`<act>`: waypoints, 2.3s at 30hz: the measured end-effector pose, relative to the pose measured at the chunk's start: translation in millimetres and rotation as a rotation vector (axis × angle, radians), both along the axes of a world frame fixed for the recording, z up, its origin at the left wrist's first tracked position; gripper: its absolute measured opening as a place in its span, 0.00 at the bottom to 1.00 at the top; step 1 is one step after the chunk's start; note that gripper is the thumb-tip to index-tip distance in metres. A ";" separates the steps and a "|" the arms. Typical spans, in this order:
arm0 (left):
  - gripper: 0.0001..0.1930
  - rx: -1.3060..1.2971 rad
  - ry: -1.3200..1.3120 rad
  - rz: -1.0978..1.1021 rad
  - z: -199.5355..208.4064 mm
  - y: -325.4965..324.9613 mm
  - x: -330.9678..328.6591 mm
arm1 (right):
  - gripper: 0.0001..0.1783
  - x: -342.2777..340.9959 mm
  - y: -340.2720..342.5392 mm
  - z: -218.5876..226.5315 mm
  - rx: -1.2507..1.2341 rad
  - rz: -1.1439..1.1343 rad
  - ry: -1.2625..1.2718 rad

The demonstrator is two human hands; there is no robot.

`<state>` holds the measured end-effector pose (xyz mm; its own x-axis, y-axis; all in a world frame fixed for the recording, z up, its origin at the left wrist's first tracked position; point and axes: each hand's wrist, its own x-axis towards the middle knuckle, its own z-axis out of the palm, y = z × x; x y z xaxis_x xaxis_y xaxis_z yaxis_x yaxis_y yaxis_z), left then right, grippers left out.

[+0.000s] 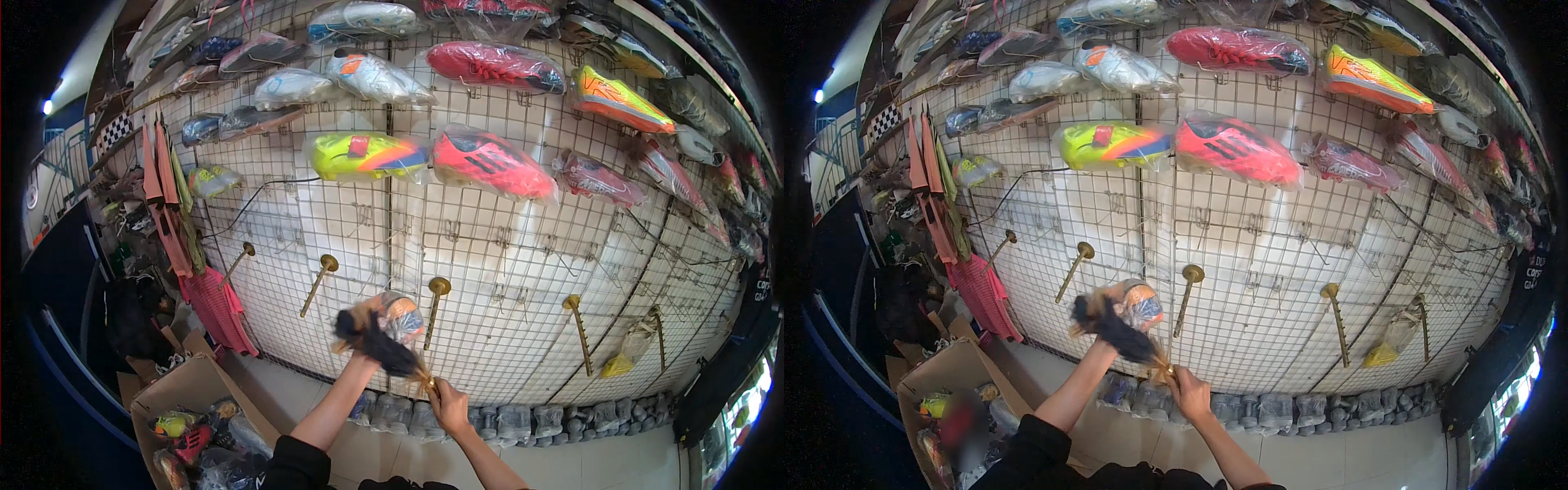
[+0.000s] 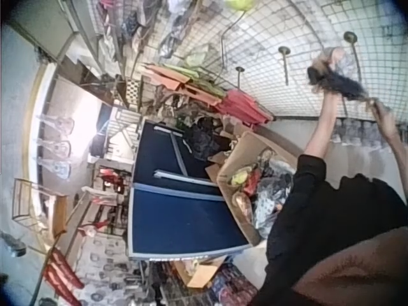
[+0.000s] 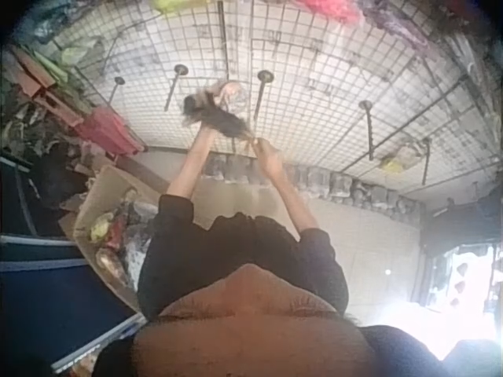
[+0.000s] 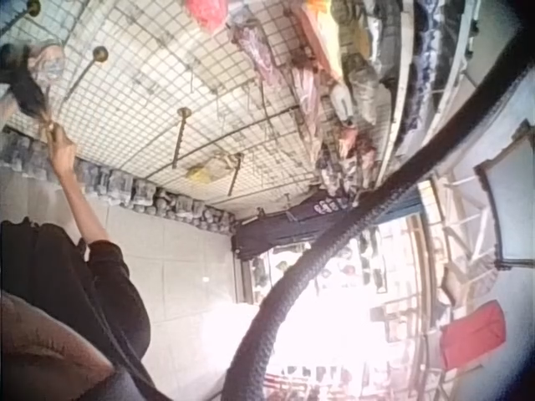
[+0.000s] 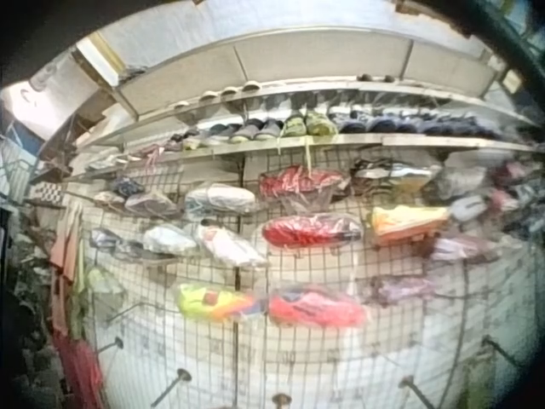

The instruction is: Cleaning and organizing athletic shoes in a sports store using a feather duster.

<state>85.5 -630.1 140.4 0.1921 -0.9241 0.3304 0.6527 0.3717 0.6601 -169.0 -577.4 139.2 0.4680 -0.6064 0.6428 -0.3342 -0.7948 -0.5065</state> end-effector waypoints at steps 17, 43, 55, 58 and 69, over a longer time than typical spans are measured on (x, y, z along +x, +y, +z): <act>0.20 0.145 0.325 -0.301 55.2 65.0 -40.4 | 0.27 2.2 -26.0 11.0 1.563 0.599 -0.748; 0.36 0.254 -0.094 -0.132 25.3 88.1 -73.0 | 0.40 -1.7 7.8 86.5 0.514 0.254 -0.221; 0.36 0.120 0.247 -0.363 -6.4 93.4 -39.8 | 0.09 -57.7 10.9 88.0 0.333 0.271 -0.085; 0.36 0.116 0.253 -0.334 4.8 85.5 -34.0 | 0.08 -81.2 7.9 76.1 0.243 0.193 0.024; 0.36 0.141 0.241 -0.296 2.7 88.2 -32.9 | 0.12 -33.6 -25.3 79.3 -0.198 -0.066 0.194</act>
